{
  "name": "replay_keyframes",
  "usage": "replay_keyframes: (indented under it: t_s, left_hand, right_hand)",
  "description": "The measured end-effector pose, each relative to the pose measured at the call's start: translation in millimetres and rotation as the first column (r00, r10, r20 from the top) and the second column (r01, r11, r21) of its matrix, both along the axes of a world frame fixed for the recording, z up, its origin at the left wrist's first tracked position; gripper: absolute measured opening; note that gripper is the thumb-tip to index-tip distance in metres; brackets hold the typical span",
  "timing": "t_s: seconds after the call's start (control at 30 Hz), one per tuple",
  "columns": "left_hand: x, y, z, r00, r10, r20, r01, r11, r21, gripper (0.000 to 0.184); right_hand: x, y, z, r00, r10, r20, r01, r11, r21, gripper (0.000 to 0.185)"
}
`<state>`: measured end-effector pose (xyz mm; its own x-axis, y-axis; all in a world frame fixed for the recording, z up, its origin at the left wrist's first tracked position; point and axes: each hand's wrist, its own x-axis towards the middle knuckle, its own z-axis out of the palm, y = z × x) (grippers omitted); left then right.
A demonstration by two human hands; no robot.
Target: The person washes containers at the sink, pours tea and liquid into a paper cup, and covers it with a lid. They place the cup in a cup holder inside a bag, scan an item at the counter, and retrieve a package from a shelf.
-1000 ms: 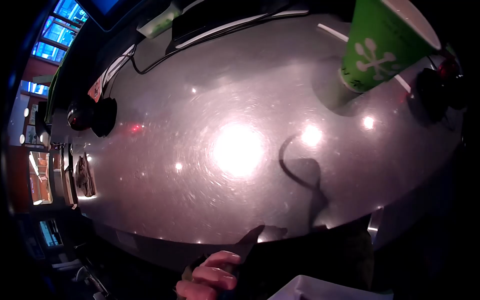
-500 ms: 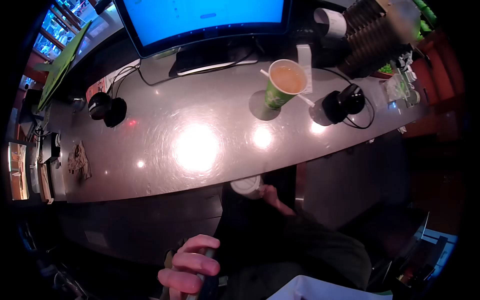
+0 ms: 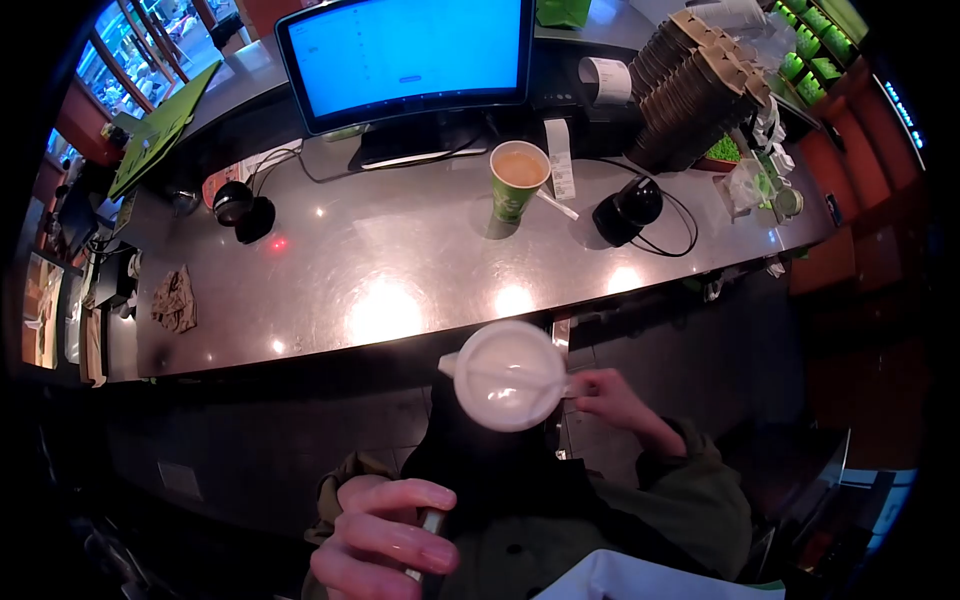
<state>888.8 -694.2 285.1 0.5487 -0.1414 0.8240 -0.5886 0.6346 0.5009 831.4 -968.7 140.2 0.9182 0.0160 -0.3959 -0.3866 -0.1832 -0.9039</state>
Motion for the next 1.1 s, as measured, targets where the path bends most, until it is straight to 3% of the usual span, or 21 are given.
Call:
replay_keyframes:
  t_s: [0.13,0.23,0.37,0.53,0.7,0.8,0.97,1.1]
  left_hand:
    - [-6,5,5,0.996,-0.043,0.084,0.048,0.997,-0.064,0.025]
    - [-6,-3,10,0.985,0.004,0.175,0.02,0.99,-0.138,0.022]
    - [-7,15,13,0.985,-0.076,0.158,0.091,0.992,-0.086,0.021]
    - [9,22,12,0.973,-0.146,0.18,0.168,0.979,-0.115,0.022]
    - [41,28,10,0.945,-0.269,0.186,0.299,0.941,-0.157,0.023]
    - [67,47,6,0.912,-0.399,0.1,0.409,0.903,-0.128,0.023]
    - [97,77,3,0.814,-0.562,-0.145,0.555,0.827,-0.09,0.017]
    - [125,95,0,0.753,-0.605,-0.258,0.607,0.79,-0.079,0.016]
  right_hand:
    - [-10,-26,46,0.984,-0.158,0.079,0.14,0.97,0.201,0.019]
    - [-15,-25,56,0.9,-0.416,0.129,0.379,0.894,0.241,0.019]
    - [-17,-40,58,0.765,-0.565,0.31,0.505,0.824,0.256,0.019]
    - [-12,-43,83,0.657,-0.669,0.348,0.637,0.739,0.218,0.012]
    - [12,-31,106,0.64,-0.614,0.462,0.575,0.781,0.241,0.008]
    - [32,-23,116,0.573,-0.66,0.485,0.771,0.635,-0.046,0.02]
    - [63,-25,126,0.503,-0.58,0.641,0.82,0.554,-0.142,0.019]
    - [92,-36,145,0.559,-0.54,0.629,0.788,0.582,-0.2,0.018]
